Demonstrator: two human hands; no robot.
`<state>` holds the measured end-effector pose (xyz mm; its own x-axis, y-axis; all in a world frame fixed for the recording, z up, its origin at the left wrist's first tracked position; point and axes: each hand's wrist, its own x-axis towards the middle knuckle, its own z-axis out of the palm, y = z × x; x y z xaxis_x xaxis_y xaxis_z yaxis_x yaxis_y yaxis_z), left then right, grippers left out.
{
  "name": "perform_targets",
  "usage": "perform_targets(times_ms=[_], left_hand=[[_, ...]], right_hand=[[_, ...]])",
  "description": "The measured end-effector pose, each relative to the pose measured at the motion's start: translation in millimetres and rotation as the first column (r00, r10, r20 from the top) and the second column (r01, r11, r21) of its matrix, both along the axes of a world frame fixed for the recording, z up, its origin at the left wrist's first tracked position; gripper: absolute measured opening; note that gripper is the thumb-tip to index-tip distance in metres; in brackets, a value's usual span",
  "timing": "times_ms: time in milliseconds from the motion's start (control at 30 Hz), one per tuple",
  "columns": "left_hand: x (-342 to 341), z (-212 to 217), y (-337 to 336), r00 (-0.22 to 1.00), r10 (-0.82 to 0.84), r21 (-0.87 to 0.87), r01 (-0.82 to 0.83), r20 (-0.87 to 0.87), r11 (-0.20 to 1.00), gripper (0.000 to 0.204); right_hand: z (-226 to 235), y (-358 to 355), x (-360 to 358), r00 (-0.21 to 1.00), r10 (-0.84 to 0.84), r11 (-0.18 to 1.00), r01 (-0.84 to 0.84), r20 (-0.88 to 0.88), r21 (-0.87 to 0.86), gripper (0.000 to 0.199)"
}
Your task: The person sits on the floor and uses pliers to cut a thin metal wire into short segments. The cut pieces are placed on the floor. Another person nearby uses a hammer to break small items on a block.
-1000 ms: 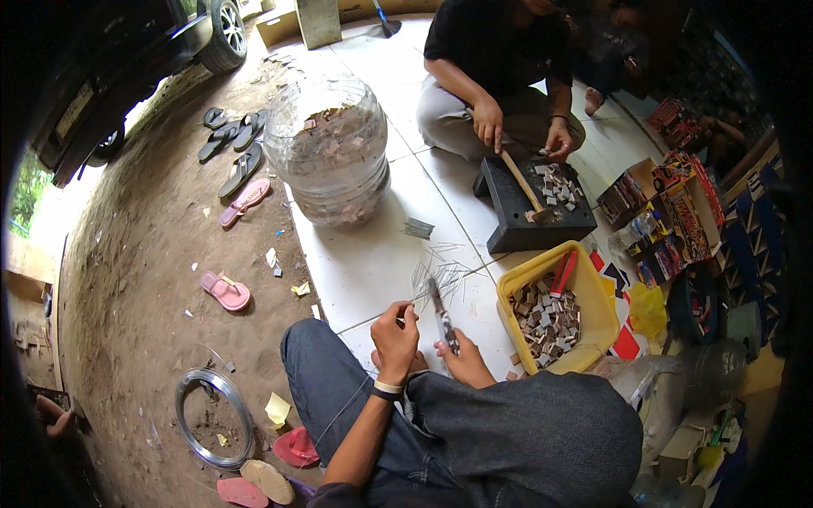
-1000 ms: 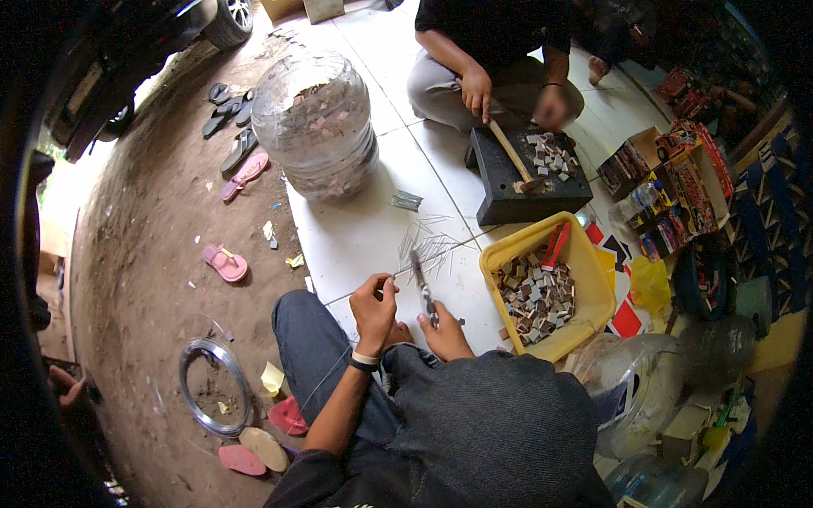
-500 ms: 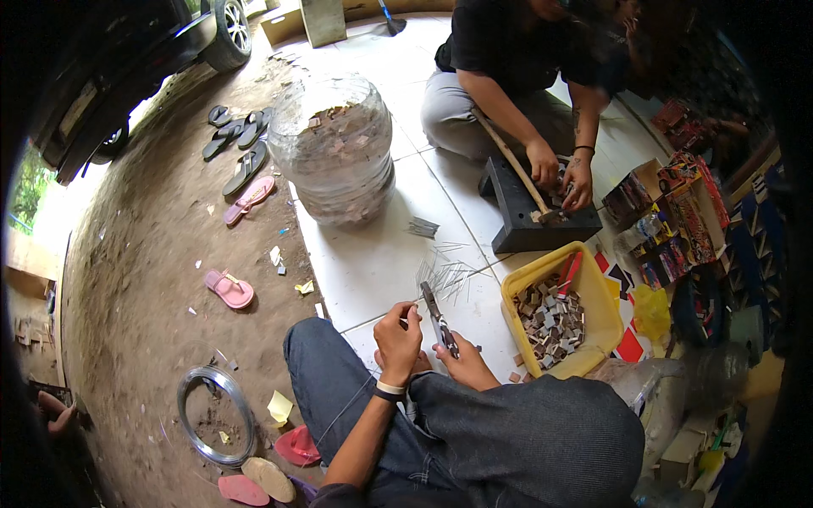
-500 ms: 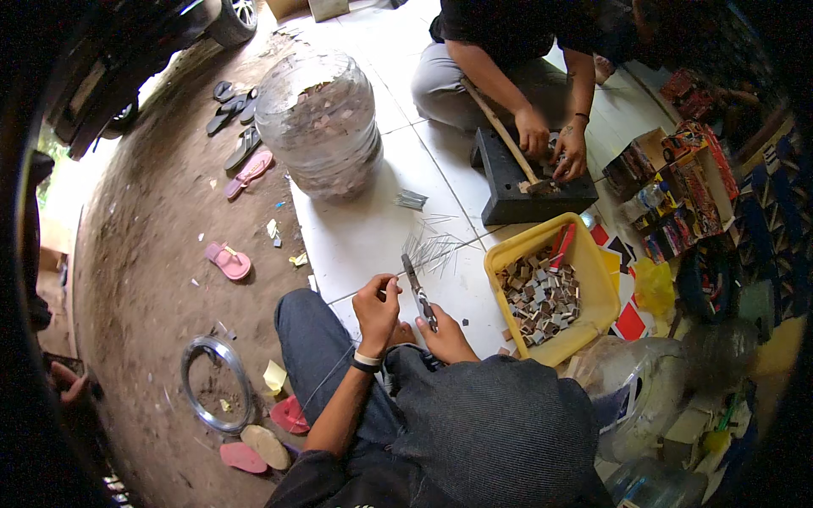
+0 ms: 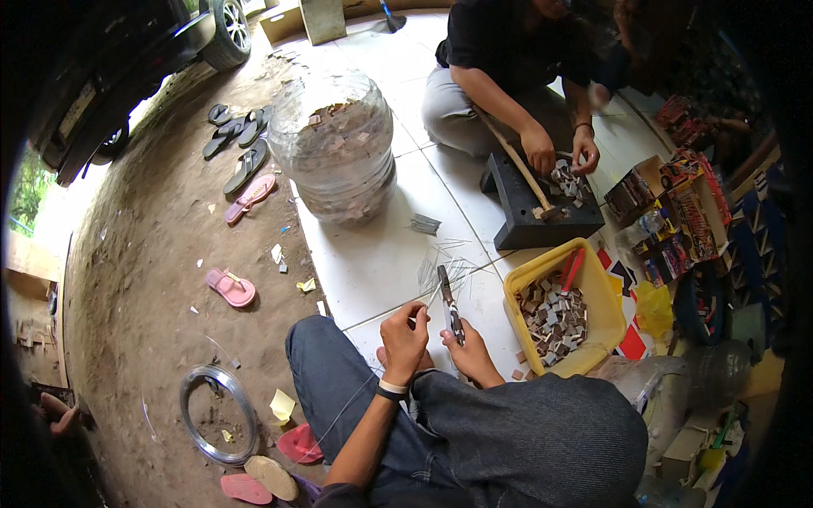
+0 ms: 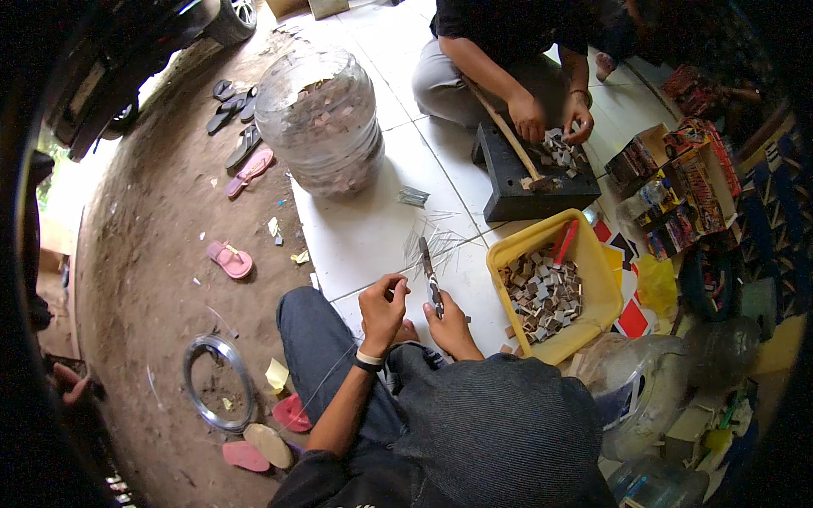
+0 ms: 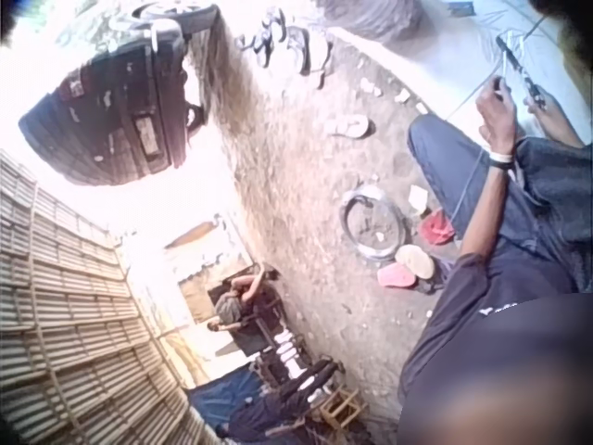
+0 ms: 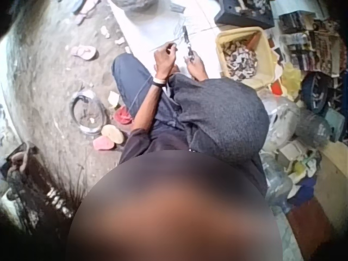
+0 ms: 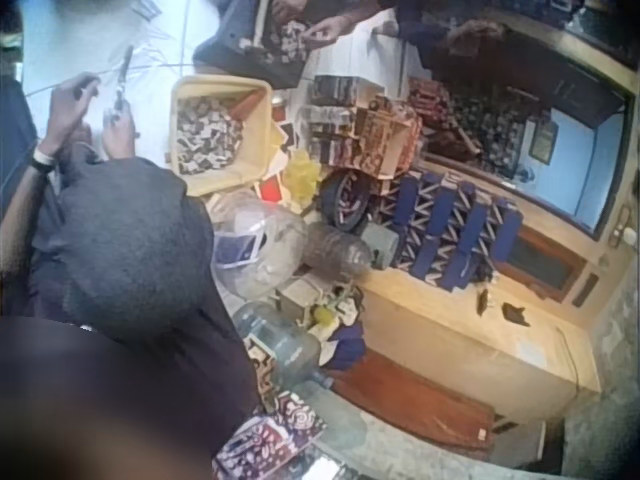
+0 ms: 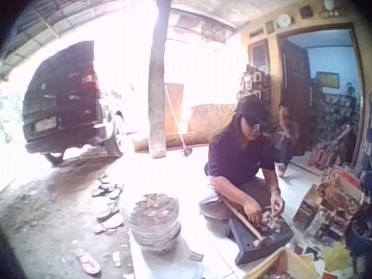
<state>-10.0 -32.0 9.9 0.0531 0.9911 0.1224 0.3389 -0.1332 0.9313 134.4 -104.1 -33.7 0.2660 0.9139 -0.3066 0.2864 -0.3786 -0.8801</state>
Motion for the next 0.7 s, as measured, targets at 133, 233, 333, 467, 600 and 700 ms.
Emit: perform_targets(times_ms=[133, 233, 333, 467, 600, 700], left_hand=[[0.3, 2.5, 0.2, 1.0, 0.002, -0.039, -0.001, 0.013, 0.999, 0.01], [2.7, 2.6, -0.8, 1.0, 0.01, -0.019, -0.009, 0.003, 1.0, 0.01], [3.1, 1.5, -1.1, 0.999, 0.014, -0.028, -0.013, 0.032, 1.0, 0.011], [2.5, 0.0, -0.6, 1.0, 0.014, -0.003, -0.014, 0.015, 1.0, 0.011], [3.4, 0.7, -0.7, 1.0, 0.018, -0.004, -0.018, 0.017, 1.0, 0.011], [3.7, 1.7, -0.8, 1.0, 0.012, -0.009, -0.012, 0.027, 1.0, 0.012]], right_hand=[[11.5, 1.8, -2.6, 1.0, -0.005, 0.998, 0.006, 0.01, -0.064, 0.039], [15.9, 2.1, -3.1, 1.0, -0.019, 0.996, 0.019, 0.0, -0.091, 0.038], [16.1, 0.9, -4.3, 1.0, -0.023, 0.995, 0.023, 0.004, -0.096, 0.037], [18.4, 0.5, -6.4, 1.0, -0.022, 0.997, 0.023, 0.021, -0.079, 0.037], [25.5, 1.1, -7.6, 0.999, -0.044, 0.996, 0.043, -0.012, -0.074, 0.034], [29.0, 1.8, -7.1, 0.946, -0.13, 0.983, 0.084, -0.297, -0.162, 0.033]])
